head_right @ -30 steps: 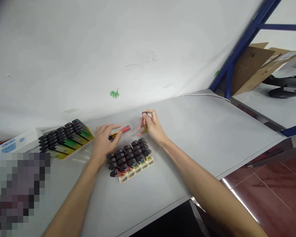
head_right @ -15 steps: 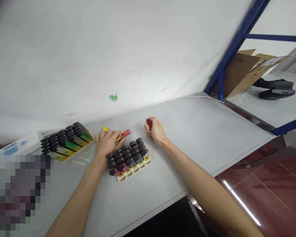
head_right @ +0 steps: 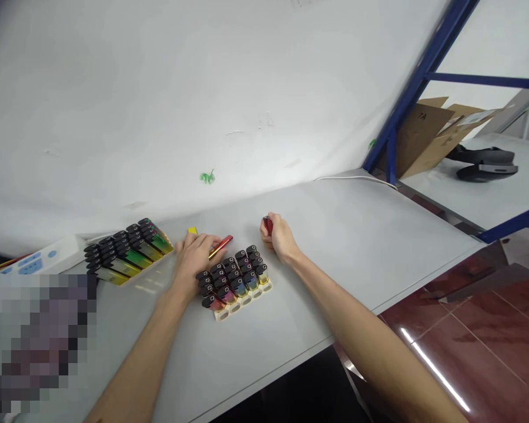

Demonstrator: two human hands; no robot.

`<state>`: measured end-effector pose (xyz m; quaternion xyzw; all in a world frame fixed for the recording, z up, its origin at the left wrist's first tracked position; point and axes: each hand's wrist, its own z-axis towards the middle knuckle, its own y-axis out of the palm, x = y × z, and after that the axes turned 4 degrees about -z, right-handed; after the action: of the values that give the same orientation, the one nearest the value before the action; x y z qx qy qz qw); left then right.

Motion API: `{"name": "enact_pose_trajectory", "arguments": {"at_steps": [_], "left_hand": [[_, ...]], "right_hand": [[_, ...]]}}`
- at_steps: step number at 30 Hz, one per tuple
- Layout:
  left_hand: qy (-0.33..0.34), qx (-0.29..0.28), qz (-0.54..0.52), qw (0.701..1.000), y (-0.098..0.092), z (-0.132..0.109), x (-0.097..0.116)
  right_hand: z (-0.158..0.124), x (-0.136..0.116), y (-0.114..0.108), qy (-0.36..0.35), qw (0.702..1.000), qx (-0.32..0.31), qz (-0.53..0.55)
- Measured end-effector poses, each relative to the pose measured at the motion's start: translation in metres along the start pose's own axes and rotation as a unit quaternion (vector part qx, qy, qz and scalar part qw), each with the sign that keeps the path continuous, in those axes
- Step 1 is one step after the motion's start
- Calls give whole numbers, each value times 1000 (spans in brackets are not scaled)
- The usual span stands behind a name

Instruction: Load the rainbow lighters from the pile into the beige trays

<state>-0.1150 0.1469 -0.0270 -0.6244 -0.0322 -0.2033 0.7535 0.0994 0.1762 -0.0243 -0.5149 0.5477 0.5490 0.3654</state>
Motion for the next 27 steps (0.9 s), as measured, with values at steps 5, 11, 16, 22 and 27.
{"name": "enact_pose_trajectory", "arguments": {"at_steps": [5,11,16,22,27], "left_hand": [[11,17,-11,1000,0,-1,1],[-3,41,-73,996,2,-2,1],[-16,78,-146,986,1,0,1],[-38,118,-234,964,-6,1,2],[-72,129,-329,933,-8,-1,4]], "right_hand": [[-11,-5,-7,-64,995,5,-72],[-71,-51,-18,-232,899,63,-365],[-127,-69,8,-259,882,-8,-393],[-145,-22,48,-323,825,-93,-454],[-141,0,52,-333,786,-89,-514]]}}
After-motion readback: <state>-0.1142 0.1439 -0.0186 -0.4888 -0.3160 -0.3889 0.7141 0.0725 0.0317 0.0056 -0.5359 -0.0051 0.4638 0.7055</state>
